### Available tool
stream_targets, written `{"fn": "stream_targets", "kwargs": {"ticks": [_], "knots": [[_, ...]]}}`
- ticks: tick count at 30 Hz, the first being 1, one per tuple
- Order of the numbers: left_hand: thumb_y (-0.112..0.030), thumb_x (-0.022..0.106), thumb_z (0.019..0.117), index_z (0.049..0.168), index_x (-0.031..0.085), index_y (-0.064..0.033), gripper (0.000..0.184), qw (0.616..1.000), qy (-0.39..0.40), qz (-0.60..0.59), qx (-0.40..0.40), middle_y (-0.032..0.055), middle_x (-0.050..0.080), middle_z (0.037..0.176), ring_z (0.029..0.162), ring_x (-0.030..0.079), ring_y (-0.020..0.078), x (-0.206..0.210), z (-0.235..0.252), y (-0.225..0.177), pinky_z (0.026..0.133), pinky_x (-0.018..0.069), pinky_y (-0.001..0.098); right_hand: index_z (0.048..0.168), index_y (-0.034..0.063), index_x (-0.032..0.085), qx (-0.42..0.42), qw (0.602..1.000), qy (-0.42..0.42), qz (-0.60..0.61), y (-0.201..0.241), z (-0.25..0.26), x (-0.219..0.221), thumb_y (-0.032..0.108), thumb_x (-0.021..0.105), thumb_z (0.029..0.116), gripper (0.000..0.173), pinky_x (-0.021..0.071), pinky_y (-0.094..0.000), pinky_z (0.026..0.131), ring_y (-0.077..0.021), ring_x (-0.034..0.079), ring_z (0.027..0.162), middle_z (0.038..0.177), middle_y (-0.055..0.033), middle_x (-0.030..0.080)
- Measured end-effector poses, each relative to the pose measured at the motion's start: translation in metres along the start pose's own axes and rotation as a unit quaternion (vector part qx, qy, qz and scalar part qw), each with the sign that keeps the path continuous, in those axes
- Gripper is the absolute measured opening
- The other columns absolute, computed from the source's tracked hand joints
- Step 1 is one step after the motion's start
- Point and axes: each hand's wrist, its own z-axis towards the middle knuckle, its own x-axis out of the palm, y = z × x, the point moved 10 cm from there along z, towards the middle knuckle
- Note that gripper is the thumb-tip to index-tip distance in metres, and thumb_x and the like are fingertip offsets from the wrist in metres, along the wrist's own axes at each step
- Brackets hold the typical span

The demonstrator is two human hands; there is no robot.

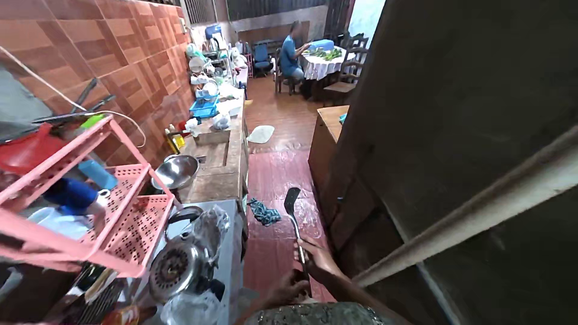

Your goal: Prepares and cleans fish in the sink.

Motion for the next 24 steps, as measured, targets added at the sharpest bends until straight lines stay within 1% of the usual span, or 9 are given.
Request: {"fn": "stream_targets", "kwargs": {"ticks": [3, 6, 8, 10, 13, 15, 18, 21, 24], "knots": [[-0.021, 0.047, 0.1084, 0.129, 0.055, 0.0042, 0.034, 0.999, -0.037, -0.027, 0.013, 0.0111, 0.070, 0.098, 0.083, 0.069, 0.0159, -0.039, 0.055, -0.026, 0.080, 0.0598, 0.0363, 0.136, 0.0027, 0.056, -0.063, 0.997, 0.044, 0.020, 0.041, 0.065, 0.009, 0.011, 0.048, 0.1055, 0.032, 0.0576, -0.0313, 0.066, -0.0147, 0.064, 0.072, 0.092, -0.0070, 0.066], [-0.019, 0.048, 0.1072, 0.127, 0.056, 0.0063, 0.033, 0.997, -0.064, -0.022, 0.033, 0.0104, 0.069, 0.097, 0.081, 0.068, 0.0129, -0.095, 0.101, -0.045, 0.078, 0.0590, 0.0338, 0.147, 0.0045, 0.050, -0.060, 0.989, 0.097, -0.090, 0.068, 0.136, 0.005, 0.020, 0.049, 0.1071, 0.042, 0.0594, -0.0365, 0.074, -0.0195, 0.069, 0.083, 0.107, -0.0120, 0.070], [-0.019, 0.049, 0.1073, 0.127, 0.058, 0.0060, 0.033, 0.993, -0.107, -0.040, 0.019, 0.0093, 0.070, 0.097, 0.081, 0.069, 0.0117, -0.138, 0.127, -0.059, 0.078, 0.0600, 0.0323, 0.147, 0.0071, 0.050, -0.022, 0.978, 0.137, -0.153, 0.082, 0.179, 0.000, 0.029, 0.046, 0.1085, 0.045, 0.0607, -0.0391, 0.079, -0.0209, 0.070, 0.091, 0.118, -0.0114, 0.069], [-0.019, 0.050, 0.1073, 0.124, 0.060, 0.0040, 0.030, 0.986, -0.151, -0.070, -0.014, 0.0070, 0.071, 0.094, 0.079, 0.069, 0.0107, -0.175, 0.152, -0.066, 0.077, 0.0598, 0.0313, 0.144, 0.0077, 0.055, 0.015, 0.974, 0.154, -0.167, 0.092, 0.221, -0.014, 0.032, 0.044, 0.1092, 0.043, 0.0606, -0.0397, 0.078, -0.0216, 0.071, 0.091, 0.121, -0.0111, 0.069], [-0.019, 0.051, 0.1074, 0.122, 0.058, 0.0034, 0.028, 0.970, -0.190, -0.146, -0.036, 0.0064, 0.072, 0.089, 0.076, 0.070, 0.0122, -0.222, 0.200, -0.056, 0.075, 0.0603, 0.0314, 0.135, 0.0053, 0.060, 0.040, 0.977, 0.135, -0.159, 0.118, 0.277, -0.048, 0.029, 0.050, 0.1076, 0.037, 0.0602, -0.0375, 0.075, -0.0202, 0.070, 0.087, 0.116, -0.0107, 0.069], [-0.019, 0.049, 0.1085, 0.122, 0.058, 0.0028, 0.027, 0.958, -0.221, -0.174, -0.048, 0.0059, 0.071, 0.087, 0.075, 0.069, 0.0118, -0.248, 0.228, -0.056, 0.073, 0.0594, 0.0307, 0.126, 0.0025, 0.064, 0.055, 0.985, 0.079, -0.146, 0.131, 0.315, -0.079, 0.025, 0.053, 0.1069, 0.032, 0.0600, -0.0361, 0.072, -0.0192, 0.070, 0.082, 0.109, -0.0110, 0.070], [-0.018, 0.045, 0.1103, 0.120, 0.057, 0.0032, 0.027, 0.935, -0.265, -0.227, -0.067, 0.0072, 0.069, 0.084, 0.071, 0.067, 0.0128, -0.274, 0.265, -0.059, 0.070, 0.0582, 0.0303, 0.122, 0.0011, 0.063, 0.094, 0.986, -0.001, -0.137, 0.138, 0.366, -0.119, 0.022, 0.055, 0.1062, 0.028, 0.0593, -0.0362, 0.068, -0.0196, 0.069, 0.076, 0.102, -0.0117, 0.071], [-0.017, 0.044, 0.1105, 0.119, 0.057, 0.0032, 0.026, 0.918, -0.290, -0.264, -0.054, 0.0068, 0.069, 0.082, 0.068, 0.066, 0.0124, -0.310, 0.295, -0.056, 0.067, 0.0579, 0.0288, 0.121, 0.0011, 0.063, 0.133, 0.981, -0.003, -0.141, 0.136, 0.416, -0.130, 0.022, 0.053, 0.1068, 0.027, 0.0593, -0.0366, 0.066, -0.0204, 0.070, 0.074, 0.097, -0.0119, 0.072], [-0.017, 0.045, 0.1095, 0.115, 0.060, 0.0022, 0.025, 0.912, -0.324, -0.252, -0.016, 0.0042, 0.069, 0.079, 0.065, 0.066, 0.0108, -0.377, 0.316, -0.047, 0.063, 0.0581, 0.0274, 0.120, 0.0006, 0.064, 0.137, 0.982, 0.003, -0.131, 0.146, 0.471, -0.121, 0.019, 0.051, 0.1072, 0.026, 0.0595, -0.0369, 0.067, -0.0206, 0.070, 0.075, 0.097, -0.0123, 0.072]]}}
